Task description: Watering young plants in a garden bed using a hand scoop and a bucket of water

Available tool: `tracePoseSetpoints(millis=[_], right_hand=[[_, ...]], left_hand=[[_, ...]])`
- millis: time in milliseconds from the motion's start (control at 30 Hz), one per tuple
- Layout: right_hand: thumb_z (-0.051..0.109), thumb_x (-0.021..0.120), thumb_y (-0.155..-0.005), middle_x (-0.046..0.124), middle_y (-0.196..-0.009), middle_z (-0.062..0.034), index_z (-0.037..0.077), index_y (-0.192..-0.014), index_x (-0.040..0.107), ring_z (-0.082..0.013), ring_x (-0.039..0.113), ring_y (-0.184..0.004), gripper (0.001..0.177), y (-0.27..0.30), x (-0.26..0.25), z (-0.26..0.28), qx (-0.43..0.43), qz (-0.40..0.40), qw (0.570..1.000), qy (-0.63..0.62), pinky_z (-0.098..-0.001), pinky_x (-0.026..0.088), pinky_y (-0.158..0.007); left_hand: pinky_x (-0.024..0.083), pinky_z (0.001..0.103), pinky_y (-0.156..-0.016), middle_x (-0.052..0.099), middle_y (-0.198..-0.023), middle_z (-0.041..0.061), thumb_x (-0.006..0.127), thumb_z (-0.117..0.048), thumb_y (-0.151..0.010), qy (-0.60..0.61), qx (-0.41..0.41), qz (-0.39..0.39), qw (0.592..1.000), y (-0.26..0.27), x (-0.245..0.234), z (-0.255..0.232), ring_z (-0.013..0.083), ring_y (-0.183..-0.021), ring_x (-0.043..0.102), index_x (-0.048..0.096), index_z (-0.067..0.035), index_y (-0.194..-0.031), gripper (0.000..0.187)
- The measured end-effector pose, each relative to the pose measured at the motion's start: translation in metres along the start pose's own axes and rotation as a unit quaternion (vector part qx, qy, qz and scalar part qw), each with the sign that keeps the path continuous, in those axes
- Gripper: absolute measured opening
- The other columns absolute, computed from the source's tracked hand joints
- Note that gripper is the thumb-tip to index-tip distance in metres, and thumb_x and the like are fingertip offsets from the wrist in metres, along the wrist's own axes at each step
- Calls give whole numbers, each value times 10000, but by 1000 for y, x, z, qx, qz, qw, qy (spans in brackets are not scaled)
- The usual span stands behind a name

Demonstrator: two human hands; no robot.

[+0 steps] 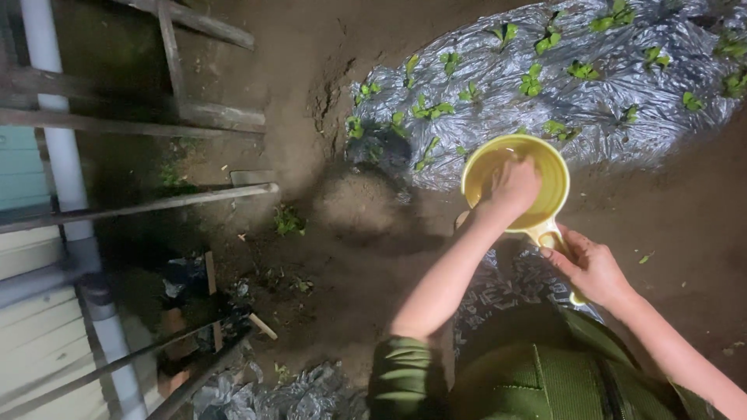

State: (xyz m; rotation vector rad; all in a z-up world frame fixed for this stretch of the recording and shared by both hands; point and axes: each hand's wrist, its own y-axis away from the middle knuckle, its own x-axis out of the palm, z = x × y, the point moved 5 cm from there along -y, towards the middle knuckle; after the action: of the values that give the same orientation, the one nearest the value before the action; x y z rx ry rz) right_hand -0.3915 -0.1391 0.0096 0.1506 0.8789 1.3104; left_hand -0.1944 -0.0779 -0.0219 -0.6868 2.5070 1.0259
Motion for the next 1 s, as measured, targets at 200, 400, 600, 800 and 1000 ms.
tracePoseSetpoints(millis=[200, 400, 600, 800, 1000], right_hand=[[254, 714, -893, 382, -657, 13, 86, -1508, 542, -132, 242, -538, 661, 1, 10, 6, 20, 28, 999, -28, -286, 247, -501], [198, 697, -928, 491, -624, -47, 68, -1373, 647, -149, 359, -418, 466, 10, -1, 1, 69, 25, 996, -53, -331, 339, -354], [149, 704, -928, 660, -1431, -56, -9, -1194, 691, -133, 584, -783, 309, 14, -14, -15, 70, -18, 994, -80, -313, 530, -698], [204, 704, -961, 710, -1058, -34, 26, -1393, 653, -129, 571, -760, 471, 18, -25, -32, 79, -40, 994, -63, -308, 496, -698], [190, 705, -930, 599, -1519, -106, -51, -1133, 679, -139, 581, -1042, 316, 21, -28, -29, 53, -52, 996, -55, -324, 490, -922]], left_hand=[[304, 192, -345, 435, -596, 1, 385, -150, -1109, 225, -143, 193, 944, -16, 36, 44, 86, -404, 381, 586, 38, -1034, 285], [455, 208, -486, 543, -652, -26, 514, -236, -1030, 352, 20, 181, 918, 30, -102, 15, 87, -508, 478, 597, -108, -772, 299], [525, 332, -859, 633, -951, 34, 466, -212, -1001, 115, -123, -30, 985, 11, -205, 100, 156, -885, 616, 625, -106, -957, 196], [429, 153, -427, 577, -686, -53, 460, -103, -1044, 55, -178, -213, 959, 2, -255, 170, 31, -464, 397, 433, -91, -1543, 500], [284, 607, -1184, 533, -1496, 140, 399, -148, -1029, -59, -137, -267, 952, 15, -271, 176, 336, -1497, 303, 506, -85, -1459, 447]])
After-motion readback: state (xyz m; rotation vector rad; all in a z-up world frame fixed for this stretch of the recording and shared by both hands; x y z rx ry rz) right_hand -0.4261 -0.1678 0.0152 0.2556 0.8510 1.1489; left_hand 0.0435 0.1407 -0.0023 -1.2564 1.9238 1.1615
